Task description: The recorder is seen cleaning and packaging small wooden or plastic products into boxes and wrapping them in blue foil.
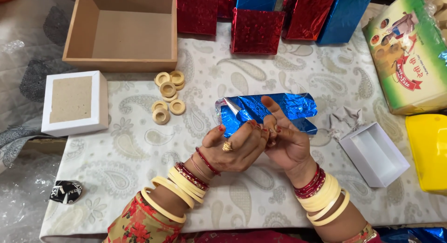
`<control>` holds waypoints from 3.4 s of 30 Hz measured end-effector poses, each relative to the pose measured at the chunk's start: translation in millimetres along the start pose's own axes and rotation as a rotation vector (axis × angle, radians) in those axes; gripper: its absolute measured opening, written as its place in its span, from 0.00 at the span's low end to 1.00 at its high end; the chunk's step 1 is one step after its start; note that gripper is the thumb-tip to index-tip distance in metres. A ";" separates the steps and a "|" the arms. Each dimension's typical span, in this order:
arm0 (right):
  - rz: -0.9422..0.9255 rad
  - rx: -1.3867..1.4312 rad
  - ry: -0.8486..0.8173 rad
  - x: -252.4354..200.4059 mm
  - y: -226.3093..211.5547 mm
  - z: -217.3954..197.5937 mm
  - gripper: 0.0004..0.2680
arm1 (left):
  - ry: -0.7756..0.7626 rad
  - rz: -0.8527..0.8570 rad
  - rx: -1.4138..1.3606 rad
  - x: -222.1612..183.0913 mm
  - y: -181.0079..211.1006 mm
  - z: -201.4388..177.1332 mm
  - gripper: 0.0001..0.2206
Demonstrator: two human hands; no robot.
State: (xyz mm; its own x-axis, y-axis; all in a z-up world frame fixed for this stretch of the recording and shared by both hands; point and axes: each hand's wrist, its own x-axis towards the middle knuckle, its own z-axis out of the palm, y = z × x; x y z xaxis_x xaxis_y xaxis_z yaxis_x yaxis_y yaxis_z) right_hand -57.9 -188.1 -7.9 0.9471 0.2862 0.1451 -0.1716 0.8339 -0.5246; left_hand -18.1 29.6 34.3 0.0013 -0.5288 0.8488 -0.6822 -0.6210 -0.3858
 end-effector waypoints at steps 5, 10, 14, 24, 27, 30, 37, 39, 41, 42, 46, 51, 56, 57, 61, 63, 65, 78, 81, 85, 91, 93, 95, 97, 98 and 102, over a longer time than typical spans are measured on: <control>0.009 -0.113 0.091 0.4 4.4 5.4 0.27 | 0.070 -0.015 0.056 -7.7 6.8 7.3 0.04; 0.057 -0.120 0.080 -0.7 3.2 11.0 0.28 | -0.049 -0.030 -0.009 -8.4 -2.2 9.4 0.01; -0.062 -0.186 -0.039 -1.9 -0.5 16.1 0.27 | -0.108 -0.410 -0.560 -3.2 -0.8 20.6 0.04; -0.390 -0.849 0.145 -15.8 -16.4 45.2 0.34 | -0.152 -0.971 -1.060 1.6 24.0 20.5 0.07; -0.373 -0.865 0.111 -8.9 -15.4 55.3 0.36 | -0.200 -1.194 -1.306 -0.2 29.6 26.4 0.10; -0.383 -0.979 0.071 -10.1 -7.2 40.6 0.36 | -0.114 -1.359 -1.814 -15.3 39.2 42.9 0.11; -0.544 -1.610 0.024 -6.5 -8.8 53.9 0.28 | -0.068 -1.577 -2.049 -30.6 45.1 59.3 0.06; -0.839 -2.205 -0.052 -2.0 -14.9 61.5 0.24 | -0.098 -1.563 -2.020 -34.0 44.9 62.9 0.05; -0.843 -2.227 -0.042 -2.0 -18.1 61.7 0.23 | -0.065 -1.510 -2.028 -31.8 43.4 60.3 0.05; -0.846 -2.253 -0.028 -2.0 -20.6 61.9 0.23 | -0.033 -1.455 -2.039 -29.9 42.7 59.8 0.05; -0.885 -2.289 0.075 -2.8 -17.2 60.5 0.19 | -0.111 -1.413 -1.901 -27.4 38.6 56.2 0.05; -0.837 -1.910 0.191 -12.2 -15.4 59.9 0.11 | -0.288 -1.267 -1.557 -22.3 37.1 47.1 0.05; -0.734 -1.238 0.535 -21.1 -28.1 16.0 0.09 | -0.220 -1.179 -1.652 -19.0 20.1 39.7 0.04; -0.647 -1.084 0.499 -19.4 -32.6 15.4 0.09 | -0.316 -1.119 -1.565 -14.3 12.7 35.6 0.03; -0.393 -1.164 0.283 -13.3 -35.1 33.2 0.09 | -0.236 -0.722 -1.245 -7.0 7.2 34.2 0.04; -0.283 -1.462 0.202 -12.0 -35.8 47.5 0.07 | -0.270 -0.695 -1.078 0.0 6.6 28.2 0.04; -0.289 -1.606 0.249 -8.8 -31.4 52.4 0.08 | -0.287 -0.684 -1.052 0.8 6.7 27.6 0.04; -0.301 -1.959 0.443 13.7 -7.6 3.3 0.04 | -0.687 -0.806 -0.576 7.0 15.3 53.9 0.03; -0.325 -1.994 0.506 16.0 -1.7 -1.2 0.05 | -0.844 -0.838 -0.506 12.9 14.8 59.3 0.05; -0.295 -2.055 0.538 18.6 1.0 1.1 0.05 | -0.926 -0.841 -0.506 16.3 11.5 64.9 0.06; -0.222 -2.091 0.562 20.2 2.9 2.8 0.04 | -0.986 -0.862 -0.538 7.4 11.6 75.1 0.09; -0.177 -2.122 0.555 21.6 1.5 8.5 0.05 | -1.007 -0.856 -0.463 10.0 11.4 73.2 0.15; -0.163 -2.118 0.544 21.1 -0.7 5.9 0.05 | -1.025 -0.872 -0.494 0.7 7.3 79.8 0.16; -0.151 -2.121 0.526 18.7 -5.4 4.1 0.05 | -1.034 -0.893 -0.527 -4.9 3.7 84.0 0.17; -0.110 -2.119 0.522 16.7 -8.7 3.5 0.07 | -1.090 -0.920 -0.571 -6.0 1.9 84.9 0.19; -0.276 -2.108 0.522 2.2 -31.4 -12.4 0.08 | -1.136 -1.006 -0.693 -15.2 1.0 90.2 0.22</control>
State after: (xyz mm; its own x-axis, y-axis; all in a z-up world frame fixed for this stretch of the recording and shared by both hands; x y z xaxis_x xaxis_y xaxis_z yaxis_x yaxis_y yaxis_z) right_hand -47.1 -219.5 -1.4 0.9188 -0.1359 0.3705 0.0636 -0.8755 -0.4790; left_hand 47.1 -15.2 -11.5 0.8943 -0.4199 -0.1545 -0.2524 -0.7586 0.6006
